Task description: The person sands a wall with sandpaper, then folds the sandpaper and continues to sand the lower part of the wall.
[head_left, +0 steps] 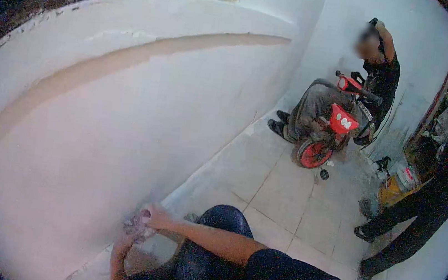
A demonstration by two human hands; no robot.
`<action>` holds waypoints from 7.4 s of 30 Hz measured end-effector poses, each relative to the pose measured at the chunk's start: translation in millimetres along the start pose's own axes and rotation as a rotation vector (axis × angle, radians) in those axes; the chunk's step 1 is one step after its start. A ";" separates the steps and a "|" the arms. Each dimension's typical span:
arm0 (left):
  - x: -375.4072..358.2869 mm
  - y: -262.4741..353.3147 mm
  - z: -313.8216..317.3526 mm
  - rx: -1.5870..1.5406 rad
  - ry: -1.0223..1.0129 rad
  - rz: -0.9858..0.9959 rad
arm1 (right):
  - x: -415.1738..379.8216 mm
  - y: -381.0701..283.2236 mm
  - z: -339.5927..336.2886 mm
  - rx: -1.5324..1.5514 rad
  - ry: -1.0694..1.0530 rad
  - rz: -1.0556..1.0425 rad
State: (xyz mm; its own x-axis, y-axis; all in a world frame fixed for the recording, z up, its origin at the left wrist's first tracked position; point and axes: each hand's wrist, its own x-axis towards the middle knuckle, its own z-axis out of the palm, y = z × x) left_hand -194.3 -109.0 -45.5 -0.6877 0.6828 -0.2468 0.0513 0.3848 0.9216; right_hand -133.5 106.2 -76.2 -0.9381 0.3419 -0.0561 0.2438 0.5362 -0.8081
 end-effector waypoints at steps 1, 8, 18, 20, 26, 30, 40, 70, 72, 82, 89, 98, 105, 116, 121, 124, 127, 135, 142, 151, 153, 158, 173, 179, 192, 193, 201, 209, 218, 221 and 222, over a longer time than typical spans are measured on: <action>-3.2 6.8 -1.9 0.065 -0.032 0.012 | -6.8 -3.8 1.4 0.008 -0.010 0.014; -7.5 -17.7 0.6 -0.102 0.031 0.002 | -8.2 -13.8 -2.4 -0.211 -0.123 0.039; -12.4 -10.2 2.1 0.154 0.161 0.082 | -5.2 -14.1 9.5 -0.004 -0.048 -0.014; -23.9 25.1 -1.3 0.091 0.160 -0.056 | -8.3 -21.0 4.5 0.050 -0.040 0.001; -7.4 -4.1 1.2 -0.015 0.106 -0.001 | 3.0 -0.6 7.6 -0.061 -0.040 -0.131; -2.8 -8.5 1.9 -0.035 0.109 0.012 | 0.8 1.1 8.0 -0.181 0.109 -0.247; -2.6 9.7 3.8 -0.124 0.180 0.085 | 2.3 -23.7 -13.2 -0.032 -0.063 -0.067; -5.6 45.5 13.3 -0.486 0.002 0.139 | -47.2 -116.7 -86.8 0.510 -0.274 -0.021; -5.5 26.9 15.9 -0.335 0.067 0.303 | -44.4 -102.7 -77.3 0.411 -0.120 -0.329; -7.6 14.8 22.7 -0.197 0.018 0.095 | -67.3 -214.5 -235.9 0.518 0.871 -0.315; -1.7 -7.2 27.4 0.459 -0.026 0.273 | 1.0 -331.5 -324.6 0.155 1.256 -0.912; 9.9 -17.9 27.4 0.670 -0.134 0.343 | 22.0 -356.8 -314.2 -0.295 1.154 -1.034; 34.8 -64.3 33.3 0.665 -0.204 0.318 | 12.8 -374.1 -338.2 -0.060 1.180 -0.875; 3.6 -55.3 35.9 0.681 -0.198 0.252 | 12.7 -307.0 -300.0 -0.160 1.072 -0.886; -23.5 -56.9 35.3 0.680 -0.219 0.168 | 9.8 -325.0 -240.0 -0.010 1.010 -0.640; -27.1 -12.7 28.4 0.129 -0.093 0.094 | 3.3 -320.9 -218.7 -0.208 1.020 -0.868; -7.6 -35.8 27.2 0.676 -0.255 0.194 | 16.0 -279.5 -238.3 -0.302 1.031 -1.040; 2.7 -35.4 25.4 0.674 -0.334 0.103 | 13.4 -294.7 -212.1 -0.084 1.082 -0.715; -11.0 -32.2 24.8 0.761 -0.370 0.139 | 2.1 -259.5 -260.4 0.098 1.108 -0.782; -17.6 -43.1 29.4 0.672 -0.293 0.109 | -13.8 -396.6 -252.0 -0.281 1.082 -1.167; -14.8 -50.1 33.4 0.701 -0.300 0.184 | -4.8 -378.2 -267.8 -0.381 1.053 -1.199; -25.5 -45.0 14.3 0.700 -0.303 0.088 | 7.6 -363.1 -313.9 -0.079 1.227 -0.967; -48.9 -29.1 18.8 0.648 -0.343 0.089 | 20.3 -242.2 -244.4 -0.036 1.129 -0.762; 8.8 -89.2 35.5 0.850 -0.403 0.187 | -6.3 -266.7 -167.6 -0.199 0.986 -0.961; 6.4 -148.1 57.8 0.758 -0.482 0.123 | -23.5 -248.7 -148.9 -0.142 0.950 -0.951; 10.6 -153.0 60.5 0.903 -0.561 0.030 | -33.8 -232.4 -147.1 -0.218 0.803 -0.906; -41.5 -39.9 21.6 0.739 -0.451 0.143 | -0.2 -251.2 -145.7 0.130 1.084 -0.572; -50.4 -43.1 28.4 0.780 -0.438 0.117 | -8.2 -190.9 -119.9 -0.046 1.021 -0.846; -52.6 -27.4 32.3 0.769 -0.460 0.087 | -34.2 -284.3 -110.1 -0.240 0.892 -0.925; -49.5 -28.9 30.8 0.804 -0.431 0.137 | -12.5 -208.0 -108.9 -0.232 0.976 -0.963; -51.2 -25.7 30.8 0.784 -0.392 0.126 | -0.6 -190.8 -123.1 -0.144 1.010 -0.859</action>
State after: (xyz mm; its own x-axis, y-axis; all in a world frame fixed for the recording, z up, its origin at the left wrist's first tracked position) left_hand -138.1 -134.7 -65.8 -0.3530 0.8574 -0.3746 0.6910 0.5088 0.5135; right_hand -149.1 98.7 150.2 -0.2287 0.2414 0.9431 -0.2468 0.9227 -0.2961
